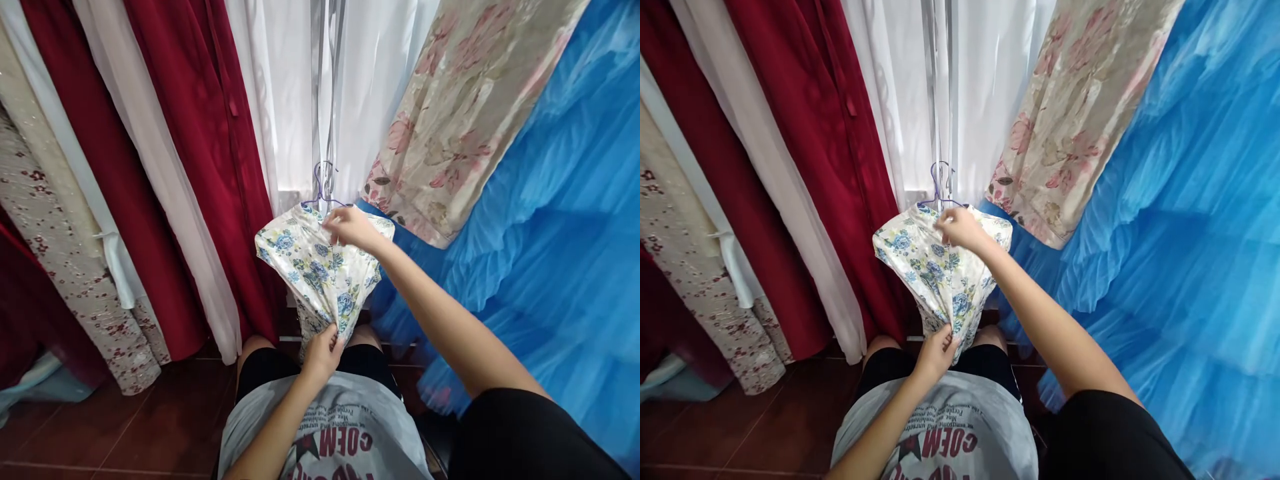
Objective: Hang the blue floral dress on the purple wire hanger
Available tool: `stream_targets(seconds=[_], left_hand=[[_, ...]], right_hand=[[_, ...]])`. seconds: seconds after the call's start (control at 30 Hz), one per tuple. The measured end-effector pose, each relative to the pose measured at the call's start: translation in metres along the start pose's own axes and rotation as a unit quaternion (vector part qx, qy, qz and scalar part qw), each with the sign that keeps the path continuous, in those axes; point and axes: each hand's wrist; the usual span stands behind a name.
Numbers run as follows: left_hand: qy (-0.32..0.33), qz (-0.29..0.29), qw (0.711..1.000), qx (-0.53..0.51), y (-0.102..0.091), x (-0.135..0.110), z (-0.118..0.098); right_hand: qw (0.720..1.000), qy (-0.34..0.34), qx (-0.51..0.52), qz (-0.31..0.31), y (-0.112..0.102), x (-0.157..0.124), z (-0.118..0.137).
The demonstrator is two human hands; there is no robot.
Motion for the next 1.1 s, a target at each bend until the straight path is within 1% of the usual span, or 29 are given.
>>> stream_targets(seconds=[0.03,0.07,0.1,0.13,0.23,0.33,0.4,0.5,0.6,0.67,0.77,0.87,0.93,0.97,1.03,1.1], left_hand=[[-0.002,-0.001,1.0,-0.003,0.0,-0.001,0.0],[-0.003,-0.002,1.0,-0.006,0.0,-0.002,0.001],[-0.005,-0.006,1.0,-0.01,0.001,-0.002,0.001],[-0.006,-0.012,1.0,-0.015,0.001,-0.003,0.002],[-0.013,-0.028,0.999,-0.032,0.003,-0.006,0.005],[-0.011,-0.032,0.999,-0.041,0.003,-0.006,0.006],[-0.008,-0.029,0.998,-0.046,0.002,-0.006,0.005],[-0.007,-0.024,0.998,-0.058,0.0,-0.005,0.002],[-0.006,-0.015,0.998,-0.065,-0.002,-0.003,-0.005],[0.001,-0.004,0.998,-0.063,-0.001,-0.002,-0.012],[0.018,0.018,0.998,-0.054,0.0,-0.002,-0.021],[0.019,0.034,0.996,-0.075,-0.003,0.001,-0.023],[0.023,0.032,0.994,-0.1,-0.013,0.009,-0.025],[0.033,0.022,0.993,-0.107,-0.023,0.017,-0.029],[0.069,-0.025,0.992,-0.103,-0.05,0.042,-0.043],[0.129,-0.08,0.986,-0.069,-0.085,0.078,-0.065]], right_hand=[[0.995,-0.012,-0.094,0.009,0.009,-0.005,-0.012],[0.984,-0.019,-0.176,0.003,0.018,-0.009,-0.025],[0.972,-0.023,-0.233,-0.002,0.024,-0.01,-0.036],[0.963,-0.026,-0.269,-0.008,0.029,-0.01,-0.046],[0.951,-0.049,-0.305,-0.02,0.032,-0.005,-0.066],[0.934,-0.105,-0.337,-0.05,0.027,-0.003,-0.072],[0.925,-0.125,-0.356,-0.055,0.024,-0.005,-0.073],[0.912,-0.133,-0.388,-0.033,0.02,-0.006,-0.07],[0.896,-0.157,-0.414,-0.026,0.011,0.0,-0.061],[0.888,-0.177,-0.422,-0.044,0.004,0.011,-0.049],[0.88,-0.199,-0.419,-0.097,-0.008,0.032,-0.031],[0.881,-0.195,-0.405,-0.145,-0.018,0.046,-0.022],[0.885,-0.203,-0.386,-0.162,-0.023,0.046,-0.022],[0.887,-0.211,-0.374,-0.169,-0.026,0.043,-0.023],[0.888,-0.234,-0.353,-0.179,-0.03,0.035,-0.027],[0.884,-0.257,-0.346,-0.181,-0.033,0.027,-0.031]])
Point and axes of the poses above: each hand's wrist, its own x-axis towards the middle knuckle, its own y-axis out of the palm, z = x × y, and after that the axes turned 7 degrees about y, right-handed
